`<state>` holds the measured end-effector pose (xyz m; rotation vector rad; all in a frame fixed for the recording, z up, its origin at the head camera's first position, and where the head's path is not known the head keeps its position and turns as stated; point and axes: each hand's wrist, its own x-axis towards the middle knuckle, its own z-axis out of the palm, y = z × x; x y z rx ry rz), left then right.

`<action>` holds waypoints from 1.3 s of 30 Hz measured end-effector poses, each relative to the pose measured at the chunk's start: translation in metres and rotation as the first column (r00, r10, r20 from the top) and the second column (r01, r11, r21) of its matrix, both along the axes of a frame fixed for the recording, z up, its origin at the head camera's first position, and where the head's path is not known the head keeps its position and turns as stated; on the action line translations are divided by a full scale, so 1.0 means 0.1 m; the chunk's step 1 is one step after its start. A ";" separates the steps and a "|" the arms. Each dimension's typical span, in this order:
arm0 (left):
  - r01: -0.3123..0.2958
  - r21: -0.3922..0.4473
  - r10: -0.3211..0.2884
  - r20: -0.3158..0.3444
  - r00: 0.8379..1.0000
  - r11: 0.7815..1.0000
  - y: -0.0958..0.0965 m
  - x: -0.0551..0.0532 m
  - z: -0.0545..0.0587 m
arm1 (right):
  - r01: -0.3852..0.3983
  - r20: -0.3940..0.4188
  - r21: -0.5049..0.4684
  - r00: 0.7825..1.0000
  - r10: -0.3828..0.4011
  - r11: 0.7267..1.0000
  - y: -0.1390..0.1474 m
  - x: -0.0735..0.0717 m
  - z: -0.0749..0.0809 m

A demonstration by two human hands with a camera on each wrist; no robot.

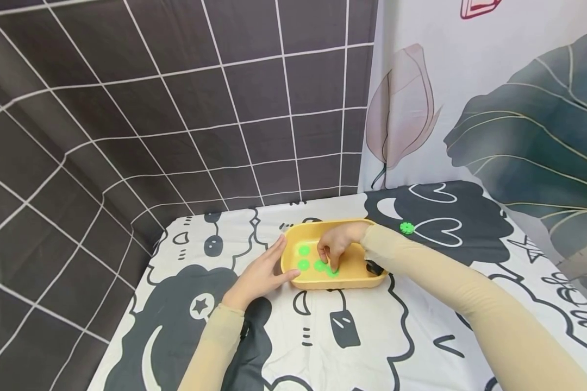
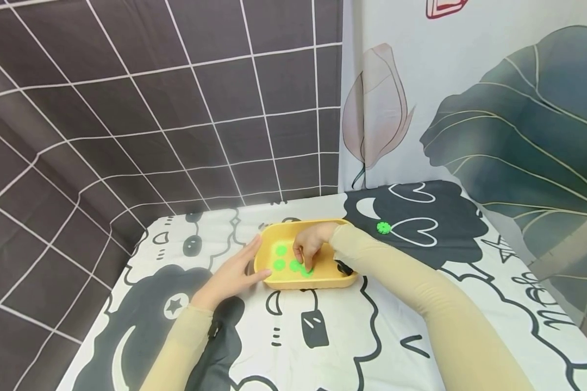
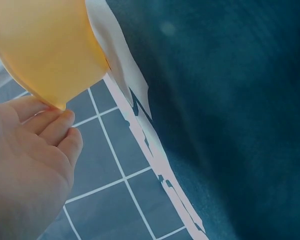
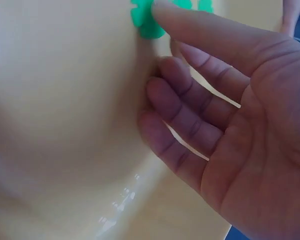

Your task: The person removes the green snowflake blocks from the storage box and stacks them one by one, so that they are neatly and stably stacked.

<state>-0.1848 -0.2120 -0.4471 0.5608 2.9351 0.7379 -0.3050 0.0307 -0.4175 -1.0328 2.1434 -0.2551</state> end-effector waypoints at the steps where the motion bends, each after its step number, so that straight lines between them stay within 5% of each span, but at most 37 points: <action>1: 0.001 -0.001 -0.001 -0.002 1.000 1.000 0.00 0.00 0.00 | 0.000 -0.007 -0.001 1.000 0.000 1.000 0.00 0.00 -0.01; 12: -0.004 0.000 0.004 0.003 1.000 1.000 0.00 -0.01 -0.01 | 0.038 -0.033 -0.004 0.999 -0.039 0.999 0.01 0.00 -0.01; 39: 0.000 0.009 0.001 -0.017 1.000 1.000 0.00 0.00 -0.03 | 0.131 0.050 -0.065 0.991 -0.127 0.989 0.08 -0.08 -0.06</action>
